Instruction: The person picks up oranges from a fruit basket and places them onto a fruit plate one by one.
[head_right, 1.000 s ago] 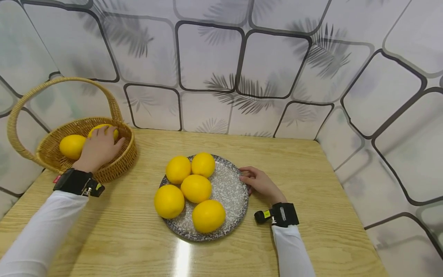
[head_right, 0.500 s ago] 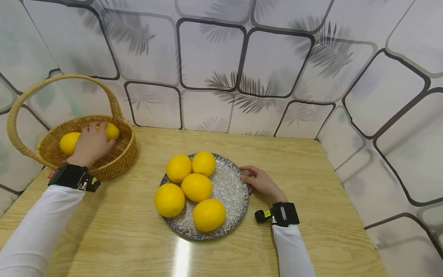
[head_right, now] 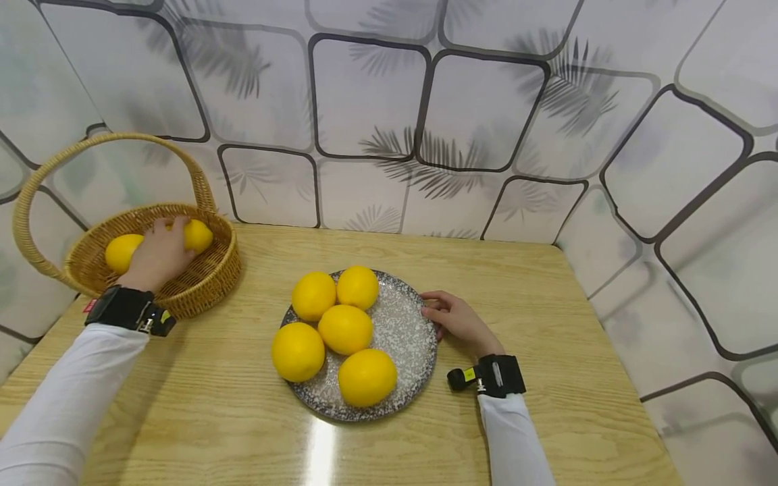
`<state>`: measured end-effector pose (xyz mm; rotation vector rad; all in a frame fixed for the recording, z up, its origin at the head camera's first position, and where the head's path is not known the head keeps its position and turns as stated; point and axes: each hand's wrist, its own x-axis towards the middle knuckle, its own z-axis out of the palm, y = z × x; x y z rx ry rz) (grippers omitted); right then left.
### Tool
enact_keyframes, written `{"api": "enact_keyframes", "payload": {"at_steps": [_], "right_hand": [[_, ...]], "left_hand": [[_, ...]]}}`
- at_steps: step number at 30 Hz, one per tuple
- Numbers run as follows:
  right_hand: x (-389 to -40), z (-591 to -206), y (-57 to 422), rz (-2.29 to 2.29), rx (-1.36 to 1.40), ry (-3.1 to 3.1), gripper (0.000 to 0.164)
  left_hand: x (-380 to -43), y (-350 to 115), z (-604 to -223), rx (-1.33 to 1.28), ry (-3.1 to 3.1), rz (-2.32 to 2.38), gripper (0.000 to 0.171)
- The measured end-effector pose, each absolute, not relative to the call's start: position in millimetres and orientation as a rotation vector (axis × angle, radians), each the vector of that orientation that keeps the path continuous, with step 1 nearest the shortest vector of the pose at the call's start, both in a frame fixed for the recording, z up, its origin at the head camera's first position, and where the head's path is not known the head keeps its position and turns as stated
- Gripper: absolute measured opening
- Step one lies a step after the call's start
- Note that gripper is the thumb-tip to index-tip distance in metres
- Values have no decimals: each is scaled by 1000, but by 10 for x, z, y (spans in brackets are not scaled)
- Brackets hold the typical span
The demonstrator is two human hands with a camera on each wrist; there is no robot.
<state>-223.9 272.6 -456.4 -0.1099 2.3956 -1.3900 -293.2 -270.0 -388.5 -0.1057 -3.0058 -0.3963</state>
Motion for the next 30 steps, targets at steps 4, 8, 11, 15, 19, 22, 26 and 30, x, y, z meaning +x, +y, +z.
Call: {"api": "enact_keyframes", "payload": {"at_steps": [4, 8, 11, 15, 19, 22, 26, 30], "right_hand": [[-2243, -4568, 2731, -1388, -112, 2394, 53], [-2244, -4571, 2739, -1390, -121, 2394, 53], [-2244, -4573, 2742, -1392, -129, 2395, 53], [-2242, -4566, 2744, -1390, -129, 2396, 53], [-2241, -4562, 2744, -1388, -123, 2394, 53], [-2241, -4561, 2742, -1388, -119, 2393, 53], [-2237, -4554, 2740, -1387, -118, 2395, 53], [-2229, -4551, 2740, -1385, -128, 2398, 53]], "left_hand": [[-2929, -2690, -3884, -109, -3006, -407, 68], [-2934, -2689, -3881, -114, -3006, -396, 71], [-2938, -2696, -3878, -110, -3027, -408, 73], [-2941, -2699, -3878, -116, -3064, -441, 75], [-2950, -2701, -3884, -131, -3075, -459, 76], [-2963, -2710, -3893, -143, -3068, -457, 75], [-2968, -2722, -3897, -157, -3056, -465, 74], [-2957, -2714, -3888, -169, -3053, -477, 73]]}}
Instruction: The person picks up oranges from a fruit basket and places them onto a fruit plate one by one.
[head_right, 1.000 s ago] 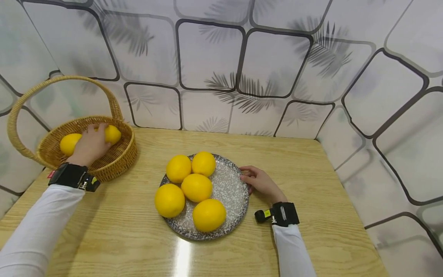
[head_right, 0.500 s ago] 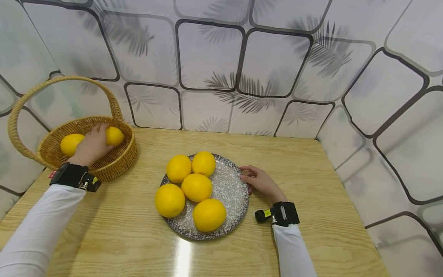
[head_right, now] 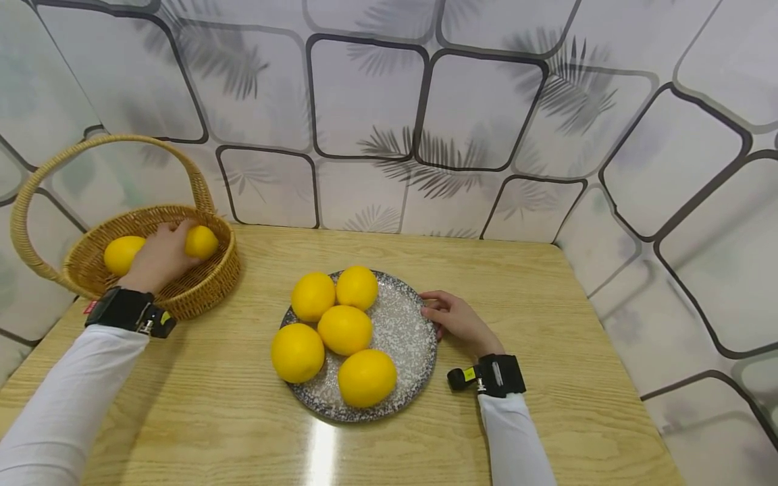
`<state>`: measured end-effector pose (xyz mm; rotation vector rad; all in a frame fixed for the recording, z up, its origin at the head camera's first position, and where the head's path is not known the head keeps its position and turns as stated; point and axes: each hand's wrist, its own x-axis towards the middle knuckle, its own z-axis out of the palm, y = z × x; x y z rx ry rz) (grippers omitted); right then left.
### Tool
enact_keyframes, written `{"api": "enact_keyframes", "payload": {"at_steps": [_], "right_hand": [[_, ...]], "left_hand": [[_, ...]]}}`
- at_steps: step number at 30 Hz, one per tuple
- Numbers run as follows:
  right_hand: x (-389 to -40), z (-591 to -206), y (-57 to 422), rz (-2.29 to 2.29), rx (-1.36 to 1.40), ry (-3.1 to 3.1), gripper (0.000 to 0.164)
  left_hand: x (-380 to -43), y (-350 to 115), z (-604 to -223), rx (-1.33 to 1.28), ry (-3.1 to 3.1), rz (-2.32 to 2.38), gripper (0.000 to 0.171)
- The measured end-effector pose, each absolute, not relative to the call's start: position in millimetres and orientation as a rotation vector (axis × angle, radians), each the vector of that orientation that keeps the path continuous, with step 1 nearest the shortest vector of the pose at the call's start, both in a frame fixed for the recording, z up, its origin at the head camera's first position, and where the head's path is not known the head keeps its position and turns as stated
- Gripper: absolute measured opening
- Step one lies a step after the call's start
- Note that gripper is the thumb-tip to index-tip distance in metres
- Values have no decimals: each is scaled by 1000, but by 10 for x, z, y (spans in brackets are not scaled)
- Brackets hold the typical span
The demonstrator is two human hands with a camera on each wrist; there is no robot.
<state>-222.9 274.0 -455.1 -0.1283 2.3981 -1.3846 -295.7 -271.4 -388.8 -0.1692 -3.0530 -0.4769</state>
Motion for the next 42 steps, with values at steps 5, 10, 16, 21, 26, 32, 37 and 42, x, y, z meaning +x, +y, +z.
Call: {"api": "enact_keyframes", "payload": {"at_steps": [5, 10, 16, 21, 26, 32, 37, 42], "right_hand": [[-2220, -4545, 2736, -1379, -135, 2400, 54], [-2225, -4552, 2739, -1382, -138, 2400, 54], [-2233, -4570, 2746, -1384, -144, 2402, 54], [-2233, -4571, 2744, -1382, -138, 2402, 53], [-2237, -4565, 2742, -1378, -145, 2411, 53], [-2229, -4567, 2751, -1381, -164, 2405, 54], [-2230, -4572, 2750, -1384, -164, 2407, 53], [-2233, -4578, 2753, -1384, -169, 2413, 54]], "left_hand": [[-2956, -2712, -3890, -187, -3045, -481, 72], [-2967, -2710, -3894, -204, -3036, -484, 72], [-2956, -2701, -3853, -222, -3016, -500, 74], [-2926, -2669, -3762, -218, -2999, -526, 78], [-2892, -2626, -3669, -221, -2990, -507, 80], [-2861, -2578, -3600, -214, -3001, -489, 78], [-2856, -2552, -3575, -222, -2983, -487, 76], [-2831, -2517, -3529, -243, -2969, -461, 77]]}}
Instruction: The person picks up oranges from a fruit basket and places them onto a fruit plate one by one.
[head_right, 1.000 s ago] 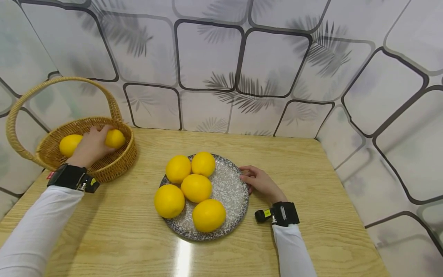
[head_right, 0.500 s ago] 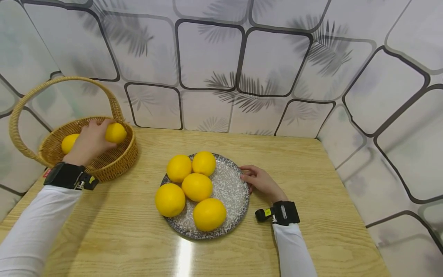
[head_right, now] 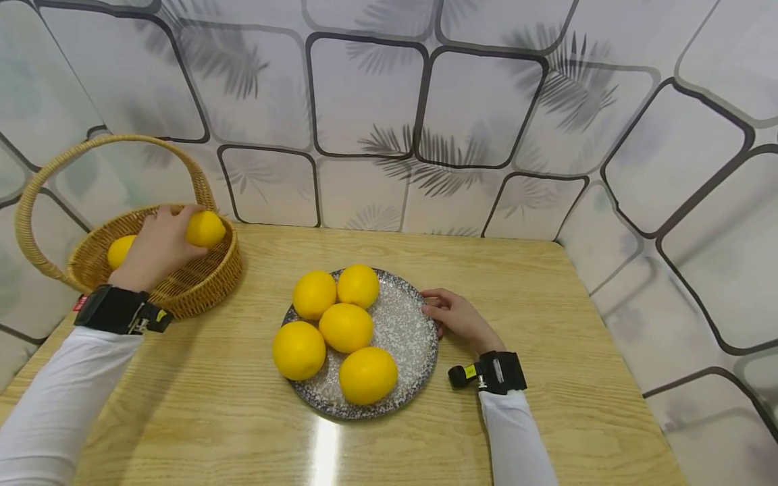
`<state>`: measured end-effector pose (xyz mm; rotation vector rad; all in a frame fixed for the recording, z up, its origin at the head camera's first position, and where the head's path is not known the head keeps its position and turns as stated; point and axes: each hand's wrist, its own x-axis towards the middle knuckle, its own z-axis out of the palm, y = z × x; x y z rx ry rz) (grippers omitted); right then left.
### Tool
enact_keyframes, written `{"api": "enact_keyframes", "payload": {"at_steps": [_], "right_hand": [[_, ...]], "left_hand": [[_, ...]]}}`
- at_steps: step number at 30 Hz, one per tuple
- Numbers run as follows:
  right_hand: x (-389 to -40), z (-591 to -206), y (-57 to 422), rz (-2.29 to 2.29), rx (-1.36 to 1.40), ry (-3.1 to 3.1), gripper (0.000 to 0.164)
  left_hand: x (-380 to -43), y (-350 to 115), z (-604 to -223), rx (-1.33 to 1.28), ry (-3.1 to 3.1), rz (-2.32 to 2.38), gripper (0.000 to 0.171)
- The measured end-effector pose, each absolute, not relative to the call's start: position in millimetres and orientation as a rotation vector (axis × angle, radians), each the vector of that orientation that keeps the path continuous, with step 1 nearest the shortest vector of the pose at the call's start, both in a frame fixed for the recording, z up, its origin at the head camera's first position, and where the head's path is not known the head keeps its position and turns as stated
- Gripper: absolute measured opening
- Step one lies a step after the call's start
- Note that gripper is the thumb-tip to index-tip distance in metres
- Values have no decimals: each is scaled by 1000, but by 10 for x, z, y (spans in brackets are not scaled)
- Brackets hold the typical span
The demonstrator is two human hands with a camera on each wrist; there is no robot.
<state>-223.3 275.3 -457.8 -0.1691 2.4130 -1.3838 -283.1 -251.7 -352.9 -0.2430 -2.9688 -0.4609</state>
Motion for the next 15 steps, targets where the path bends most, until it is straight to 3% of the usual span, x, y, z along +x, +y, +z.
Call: {"api": "enact_keyframes", "payload": {"at_steps": [15], "right_hand": [[-2234, -4569, 2751, -1383, -163, 2411, 53]], "left_hand": [[-2736, -2344, -3355, -269, -2957, -459, 80]]}}
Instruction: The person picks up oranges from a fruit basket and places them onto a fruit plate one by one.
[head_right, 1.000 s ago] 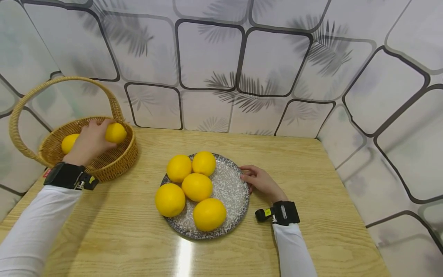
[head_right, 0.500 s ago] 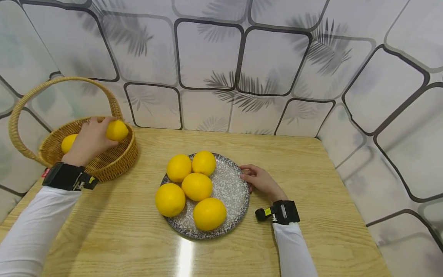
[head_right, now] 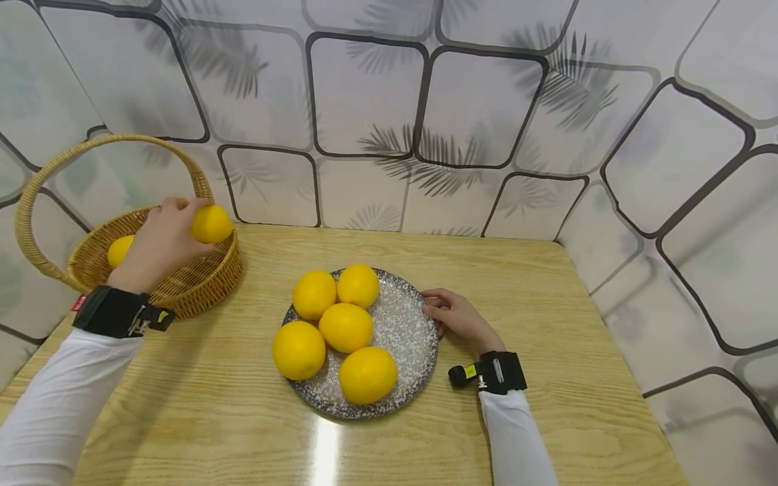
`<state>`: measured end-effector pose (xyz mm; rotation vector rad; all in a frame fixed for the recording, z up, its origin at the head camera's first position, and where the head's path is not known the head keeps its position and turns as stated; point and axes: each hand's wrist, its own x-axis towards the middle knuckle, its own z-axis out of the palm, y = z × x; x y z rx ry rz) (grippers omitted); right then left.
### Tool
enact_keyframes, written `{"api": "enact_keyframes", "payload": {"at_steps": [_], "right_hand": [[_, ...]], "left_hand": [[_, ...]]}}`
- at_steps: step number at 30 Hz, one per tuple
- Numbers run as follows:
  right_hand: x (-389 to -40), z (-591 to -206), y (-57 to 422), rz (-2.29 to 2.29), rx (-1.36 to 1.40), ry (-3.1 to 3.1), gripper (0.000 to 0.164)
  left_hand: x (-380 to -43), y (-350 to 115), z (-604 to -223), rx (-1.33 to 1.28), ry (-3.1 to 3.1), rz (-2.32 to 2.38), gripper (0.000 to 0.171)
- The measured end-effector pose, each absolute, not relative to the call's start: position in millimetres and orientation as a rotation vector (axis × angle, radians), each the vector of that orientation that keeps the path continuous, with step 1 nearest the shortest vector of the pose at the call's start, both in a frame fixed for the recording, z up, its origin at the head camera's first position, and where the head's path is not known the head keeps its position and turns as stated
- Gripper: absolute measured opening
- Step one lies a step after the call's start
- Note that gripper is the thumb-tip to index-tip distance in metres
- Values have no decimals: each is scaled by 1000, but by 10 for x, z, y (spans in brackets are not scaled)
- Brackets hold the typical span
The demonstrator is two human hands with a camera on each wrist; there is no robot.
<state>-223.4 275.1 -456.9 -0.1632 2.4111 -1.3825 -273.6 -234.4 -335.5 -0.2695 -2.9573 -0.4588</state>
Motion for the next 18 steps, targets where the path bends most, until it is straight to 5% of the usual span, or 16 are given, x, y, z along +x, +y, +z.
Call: {"api": "enact_keyframes", "payload": {"at_steps": [18], "right_hand": [[-2230, -4558, 2744, -1383, -135, 2407, 52]], "left_hand": [[-2605, -2012, -3179, -343, -2938, -459, 79]]}}
